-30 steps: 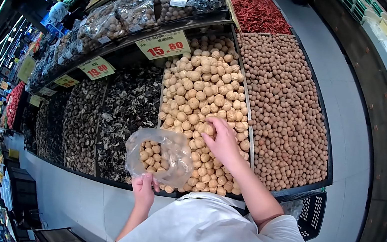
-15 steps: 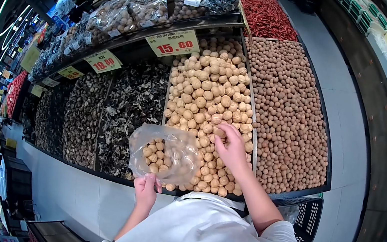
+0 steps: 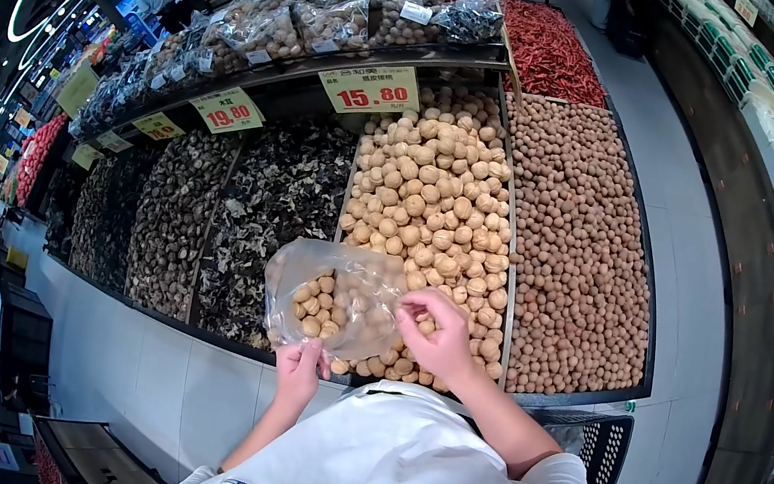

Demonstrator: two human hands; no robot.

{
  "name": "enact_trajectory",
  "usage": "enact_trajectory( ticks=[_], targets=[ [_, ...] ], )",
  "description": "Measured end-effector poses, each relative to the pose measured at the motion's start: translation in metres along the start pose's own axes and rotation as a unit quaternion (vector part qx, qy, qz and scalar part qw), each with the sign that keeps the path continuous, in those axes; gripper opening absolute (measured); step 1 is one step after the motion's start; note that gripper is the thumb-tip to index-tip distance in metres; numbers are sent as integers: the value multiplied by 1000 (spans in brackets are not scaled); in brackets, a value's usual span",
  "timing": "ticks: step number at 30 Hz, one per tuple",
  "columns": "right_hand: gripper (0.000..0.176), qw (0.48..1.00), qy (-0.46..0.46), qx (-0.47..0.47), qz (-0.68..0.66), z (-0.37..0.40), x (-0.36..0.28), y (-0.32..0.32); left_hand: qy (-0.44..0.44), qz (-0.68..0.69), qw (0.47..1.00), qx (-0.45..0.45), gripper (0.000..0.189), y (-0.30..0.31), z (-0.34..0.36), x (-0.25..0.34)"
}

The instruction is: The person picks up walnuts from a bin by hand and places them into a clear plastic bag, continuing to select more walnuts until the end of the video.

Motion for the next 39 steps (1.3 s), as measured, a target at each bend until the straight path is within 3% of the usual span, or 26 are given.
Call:
enact_trajectory(
  ticks=[1,2,4,8,10,13,14,16,19,23,24,25,26,28,29,30,31,32,39],
  targets=[
    [27,996,31,-83,-31,-5,-6,-9,-2,3,1000,2,39,-1,1,0],
    [27,995,34,-86,-32,-12,-8,-19,2,-1,1000,-4,39,-2,3,-1],
    [23,969,63,-238,-14,-26,-9,-45,3,-4,1000,-8,38,-3,6,-3],
    [27,953,112,-280,36,-30,37,-105,-3,-14,999,-30,37,-4,12,-11],
    [36,896,2,-424,132,-34,50,-128,-11,-24,999,-42,36,-3,14,-16],
    [42,867,-37,-469,162,-19,114,-181,-9,-29,998,-56,35,-4,18,-20],
    [42,866,-33,-472,161,-21,112,-186,2,-26,998,-58,36,-5,20,-19],
    [57,912,80,-368,160,-29,98,-193,-2,-24,998,-63,36,-5,21,-20],
    [69,900,65,-389,185,-39,79,-196,0,-17,997,-78,36,-5,22,-17],
    [59,906,140,-310,253,-32,73,-204,4,-40,995,-91,34,-6,22,-10],
    [60,973,-104,-204,-38,-35,63,-209,4,-40,994,-101,34,-6,21,-9],
    [61,884,-332,-64,-323,-33,60,-213,4,-37,994,-103,34,-6,20,-9],
    [61,885,-333,-64,-319,-30,59,-213,8,-29,994,-105,35,-7,19,-9],
    [48,970,-78,-158,-167,-15,63,-216,12,-19,994,-110,36,-8,18,-9],
    [48,970,-79,-158,-164,-8,73,-222,10,-25,993,-114,36,-8,16,-9],
    [43,967,110,-204,105,3,95,-230,6,-30,993,-118,35,-8,15,-8],
    [38,857,287,-229,361,9,107,-235,7,-28,992,-121,35,-8,14,-7],
    [38,821,319,-241,406,18,114,-238,10,-30,992,-124,35,-8,14,-3],
    [41,829,273,-316,373,22,137,-240,30,-22,987,-158,33,2,5,-6]
  ],
)
Point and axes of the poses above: each hand's wrist, its own z-axis away from the middle knuckle, its own y-axis out of the back of the hand, x = y × z, the point moved 1 cm from there along -z, towards the middle knuckle, and after that the axes turned 15 degrees about y, right-handed, at the moved point
